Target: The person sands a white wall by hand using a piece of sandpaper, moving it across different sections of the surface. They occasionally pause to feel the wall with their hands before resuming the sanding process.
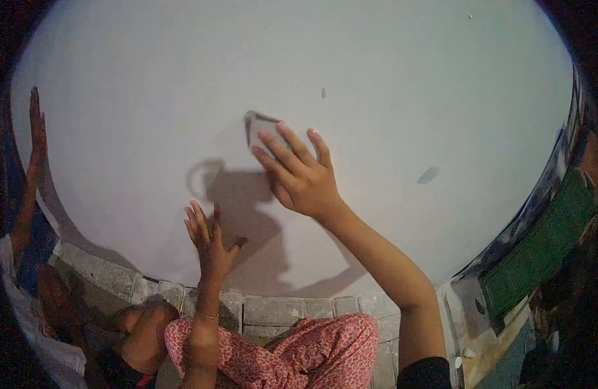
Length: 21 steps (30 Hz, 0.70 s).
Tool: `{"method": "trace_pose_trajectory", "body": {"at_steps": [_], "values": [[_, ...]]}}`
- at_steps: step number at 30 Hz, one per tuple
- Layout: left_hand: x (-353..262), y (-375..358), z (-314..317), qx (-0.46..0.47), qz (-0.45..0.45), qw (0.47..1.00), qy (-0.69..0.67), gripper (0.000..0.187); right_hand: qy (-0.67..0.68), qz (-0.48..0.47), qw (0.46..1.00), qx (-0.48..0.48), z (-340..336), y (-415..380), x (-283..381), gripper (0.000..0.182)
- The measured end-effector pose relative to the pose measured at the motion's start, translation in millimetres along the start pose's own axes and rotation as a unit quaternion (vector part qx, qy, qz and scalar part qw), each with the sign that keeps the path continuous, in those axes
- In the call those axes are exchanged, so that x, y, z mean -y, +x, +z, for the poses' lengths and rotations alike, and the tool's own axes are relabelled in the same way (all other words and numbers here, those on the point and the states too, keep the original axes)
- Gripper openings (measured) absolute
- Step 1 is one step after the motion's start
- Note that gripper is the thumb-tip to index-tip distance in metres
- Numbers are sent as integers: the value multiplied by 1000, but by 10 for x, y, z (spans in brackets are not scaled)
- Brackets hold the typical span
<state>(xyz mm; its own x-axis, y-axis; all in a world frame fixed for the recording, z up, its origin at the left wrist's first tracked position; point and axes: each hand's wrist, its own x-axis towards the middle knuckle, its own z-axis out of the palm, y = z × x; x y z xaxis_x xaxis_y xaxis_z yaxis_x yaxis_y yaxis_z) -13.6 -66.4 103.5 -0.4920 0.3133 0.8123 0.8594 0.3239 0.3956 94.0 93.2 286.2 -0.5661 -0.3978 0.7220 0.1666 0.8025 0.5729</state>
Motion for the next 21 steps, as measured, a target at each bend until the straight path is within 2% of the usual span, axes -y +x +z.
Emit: {"method": "trace_pose_trajectory", "body": {"at_steps": [3,4,5,7,8,9,11,13,14,15,17,19,21], "values": [[6,1,17,0,-10,1000,4,108,62,26,997,23,42,-11,246,52],[7,6,16,1,-8,1000,4,108,91,-76,992,49,140,-57,252,50],[5,7,15,1,-7,1000,8,108,91,-75,992,49,186,-52,239,50],[19,-3,18,-1,-10,1000,13,107,110,-180,978,12,228,77,194,48],[29,-6,26,-3,-7,1000,4,101,116,-122,986,13,204,120,167,46],[37,-17,32,-5,-4,1000,-5,96,83,-70,994,-30,184,231,182,46],[63,-28,33,-8,0,1000,1,93,53,10,996,-68,205,355,303,46],[55,-25,41,-9,9,1000,6,90,98,10,993,-64,325,372,545,40],[51,-24,30,-10,7,1000,8,88,91,-83,991,-58,479,356,603,40],[56,-26,21,-10,5,1000,11,87,90,-79,991,-58,452,383,576,40],[82,-28,29,-6,5,1000,13,86,98,-130,986,-42,414,495,453,40],[87,-62,29,-2,-5,1000,12,86,27,-5,994,-104,225,725,293,44],[89,-47,23,12,3,1000,28,94,20,73,984,-162,133,804,181,45]]}}
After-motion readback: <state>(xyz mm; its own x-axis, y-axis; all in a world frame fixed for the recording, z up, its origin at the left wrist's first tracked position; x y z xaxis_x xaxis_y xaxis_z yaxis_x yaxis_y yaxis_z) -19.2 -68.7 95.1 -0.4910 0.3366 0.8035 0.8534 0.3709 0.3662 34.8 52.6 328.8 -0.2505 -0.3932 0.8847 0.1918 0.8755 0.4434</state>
